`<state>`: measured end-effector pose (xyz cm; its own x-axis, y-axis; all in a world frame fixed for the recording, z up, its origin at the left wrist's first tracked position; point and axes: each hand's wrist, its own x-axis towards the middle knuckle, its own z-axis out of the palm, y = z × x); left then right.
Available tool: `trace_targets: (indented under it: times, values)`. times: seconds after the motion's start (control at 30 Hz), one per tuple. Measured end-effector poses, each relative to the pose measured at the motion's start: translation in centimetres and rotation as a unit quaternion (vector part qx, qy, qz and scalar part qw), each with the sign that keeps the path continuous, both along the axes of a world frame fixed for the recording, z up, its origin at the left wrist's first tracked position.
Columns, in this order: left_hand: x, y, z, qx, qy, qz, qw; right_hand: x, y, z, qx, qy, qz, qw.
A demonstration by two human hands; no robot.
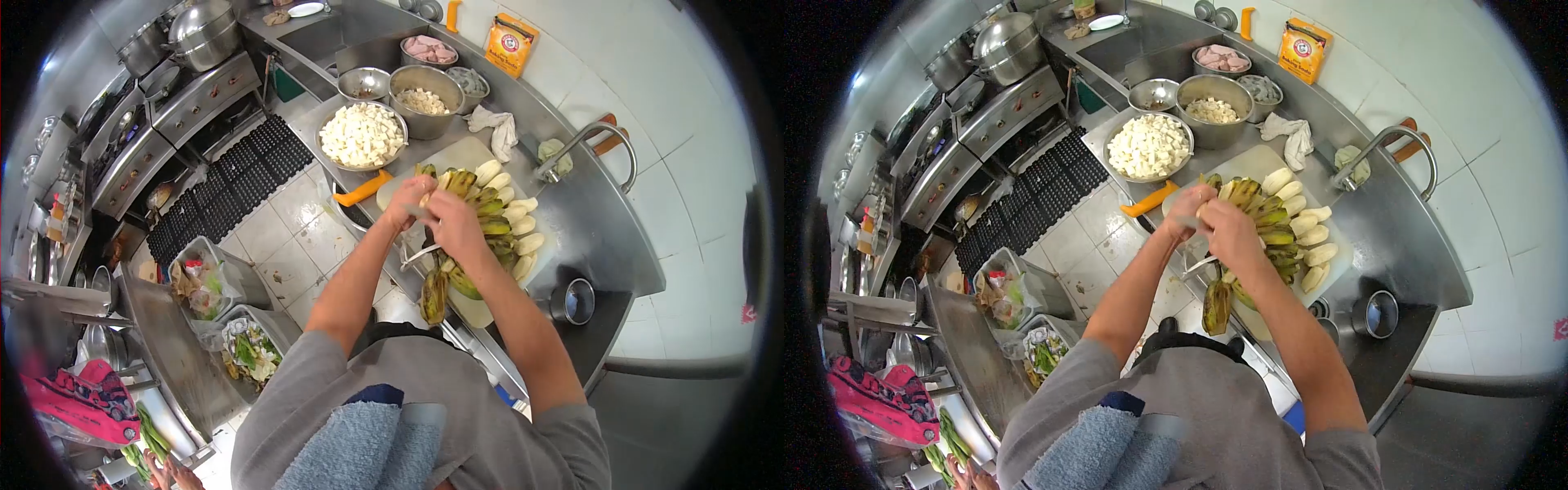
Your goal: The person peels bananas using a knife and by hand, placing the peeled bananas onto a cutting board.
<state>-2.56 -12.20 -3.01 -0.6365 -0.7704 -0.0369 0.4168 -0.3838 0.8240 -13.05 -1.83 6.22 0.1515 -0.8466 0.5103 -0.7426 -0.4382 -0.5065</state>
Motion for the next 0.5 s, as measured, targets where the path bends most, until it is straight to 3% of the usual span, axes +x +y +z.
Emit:
trace_targets:
  times: [0.07,0.2,0.3,0.5]
  values:
    - [0.0,-0.4,-1.7,-0.032,0.005,-0.008,0.999,0.1,0.8,-0.1,0.012,0.012,0.007,1.000]
    - [0.4,1.1,1.1,-0.091,0.013,0.010,0.996,-0.8,0.6,0.4,0.044,0.029,-0.019,0.998]
    - [-0.4,1.9,1.4,-0.026,0.038,0.005,0.999,-1.0,0.4,1.8,-0.003,0.020,-0.020,1.000]
    - [-0.7,1.2,0.0,-0.002,0.052,0.002,0.999,-1.7,0.5,0.0,0.000,0.079,-0.010,0.997]
